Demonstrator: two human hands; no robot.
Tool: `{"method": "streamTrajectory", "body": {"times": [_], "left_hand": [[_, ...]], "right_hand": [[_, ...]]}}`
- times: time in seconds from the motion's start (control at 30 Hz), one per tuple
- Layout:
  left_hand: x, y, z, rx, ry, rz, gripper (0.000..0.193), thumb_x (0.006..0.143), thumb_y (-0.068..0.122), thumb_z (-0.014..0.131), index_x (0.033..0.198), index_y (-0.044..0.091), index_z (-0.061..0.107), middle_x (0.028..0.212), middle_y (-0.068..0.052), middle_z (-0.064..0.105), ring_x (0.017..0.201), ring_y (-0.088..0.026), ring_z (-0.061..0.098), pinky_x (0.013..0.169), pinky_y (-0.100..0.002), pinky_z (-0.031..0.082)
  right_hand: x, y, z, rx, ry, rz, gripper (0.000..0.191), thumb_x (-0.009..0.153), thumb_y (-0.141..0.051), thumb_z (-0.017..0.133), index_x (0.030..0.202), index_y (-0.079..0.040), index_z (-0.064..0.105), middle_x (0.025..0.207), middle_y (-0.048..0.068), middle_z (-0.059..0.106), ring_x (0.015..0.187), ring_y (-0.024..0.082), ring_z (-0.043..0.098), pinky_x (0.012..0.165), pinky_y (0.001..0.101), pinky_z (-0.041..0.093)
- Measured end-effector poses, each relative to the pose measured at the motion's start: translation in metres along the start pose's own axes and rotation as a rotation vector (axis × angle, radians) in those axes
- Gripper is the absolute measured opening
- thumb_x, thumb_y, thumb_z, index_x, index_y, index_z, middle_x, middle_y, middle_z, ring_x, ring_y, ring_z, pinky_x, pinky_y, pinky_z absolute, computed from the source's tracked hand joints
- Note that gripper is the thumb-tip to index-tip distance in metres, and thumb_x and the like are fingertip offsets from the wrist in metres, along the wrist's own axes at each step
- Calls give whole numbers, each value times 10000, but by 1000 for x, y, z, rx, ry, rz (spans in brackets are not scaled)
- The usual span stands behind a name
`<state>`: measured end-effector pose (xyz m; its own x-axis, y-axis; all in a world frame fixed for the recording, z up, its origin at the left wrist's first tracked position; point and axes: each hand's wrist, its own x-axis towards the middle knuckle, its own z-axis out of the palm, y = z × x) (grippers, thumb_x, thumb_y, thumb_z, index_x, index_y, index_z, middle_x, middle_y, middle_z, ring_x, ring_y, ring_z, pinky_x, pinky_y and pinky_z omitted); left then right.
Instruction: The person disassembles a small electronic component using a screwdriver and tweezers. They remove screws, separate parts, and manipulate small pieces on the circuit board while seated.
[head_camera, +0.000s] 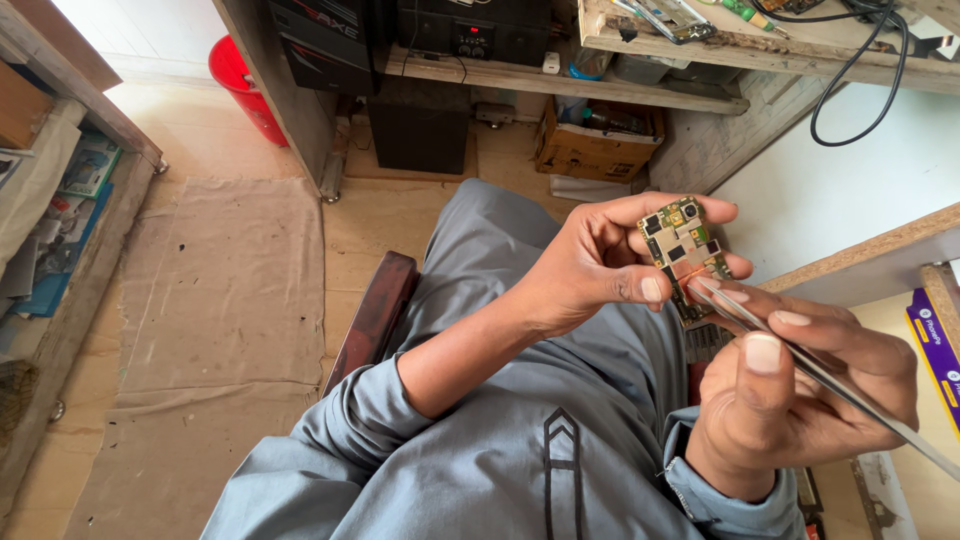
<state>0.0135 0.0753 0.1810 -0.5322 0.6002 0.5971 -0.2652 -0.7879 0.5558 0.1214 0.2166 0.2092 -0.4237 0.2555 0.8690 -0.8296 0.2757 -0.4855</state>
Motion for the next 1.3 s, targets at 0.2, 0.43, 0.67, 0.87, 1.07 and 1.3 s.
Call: {"method": "streamTrajectory", "body": {"times": [0.2, 0.43, 0.67, 0.87, 1.07, 1.3], "left_hand": [[-2, 0, 1, -42, -47, -1, 604, 968, 54, 861, 1462, -14, 520, 1291, -211, 711, 1228, -245, 695, 1150, -393, 536], [-3, 1, 3, -3, -15, 10, 567, 992, 6, 830, 1459, -24, 511, 1278, -211, 716, 1224, -244, 695, 1159, -402, 538], [-3, 4, 8, 71, -1, 56, 566, 1005, -15, 807, 1495, -26, 522, 1268, -201, 720, 1254, -236, 688, 1166, -402, 540], [-3, 6, 10, 107, 18, 69, 569, 1013, -9, 797, 1506, -19, 513, 1282, -204, 712, 1204, -214, 702, 1127, -382, 565], [-1, 7, 11, 142, 49, 99, 569, 1007, -9, 801, 1503, -23, 522, 1264, -213, 716, 1162, -200, 711, 1090, -364, 575], [-3, 8, 15, 243, 50, 125, 588, 999, 3, 830, 1504, -13, 531, 1264, -202, 719, 1143, -182, 718, 1068, -353, 592]], "right_hand": [[-1, -3, 3, 80, 26, 44, 244, 1127, -86, 708, 1161, 51, 509, 960, 296, 692, 850, 366, 770, 861, 421, 688], [-1, -1, 1, 90, 26, 54, 238, 1124, -84, 713, 1161, 46, 517, 943, 295, 687, 839, 366, 768, 870, 425, 657], [-3, 3, -3, 115, 30, 76, 234, 1133, -70, 719, 1169, 56, 524, 962, 298, 683, 866, 359, 765, 905, 456, 637], [0, 2, -3, 115, 21, 80, 216, 1139, -63, 712, 1152, 46, 526, 960, 304, 689, 858, 354, 766, 897, 455, 638], [5, -1, -1, 10, 20, 63, 286, 1144, -202, 661, 1137, 33, 498, 931, 266, 670, 847, 354, 753, 711, 395, 648], [4, 18, -11, 7, 196, -74, 464, 1216, -422, 382, 1099, 26, 419, 827, 139, 424, 636, 298, 546, 710, 468, 569]]}}
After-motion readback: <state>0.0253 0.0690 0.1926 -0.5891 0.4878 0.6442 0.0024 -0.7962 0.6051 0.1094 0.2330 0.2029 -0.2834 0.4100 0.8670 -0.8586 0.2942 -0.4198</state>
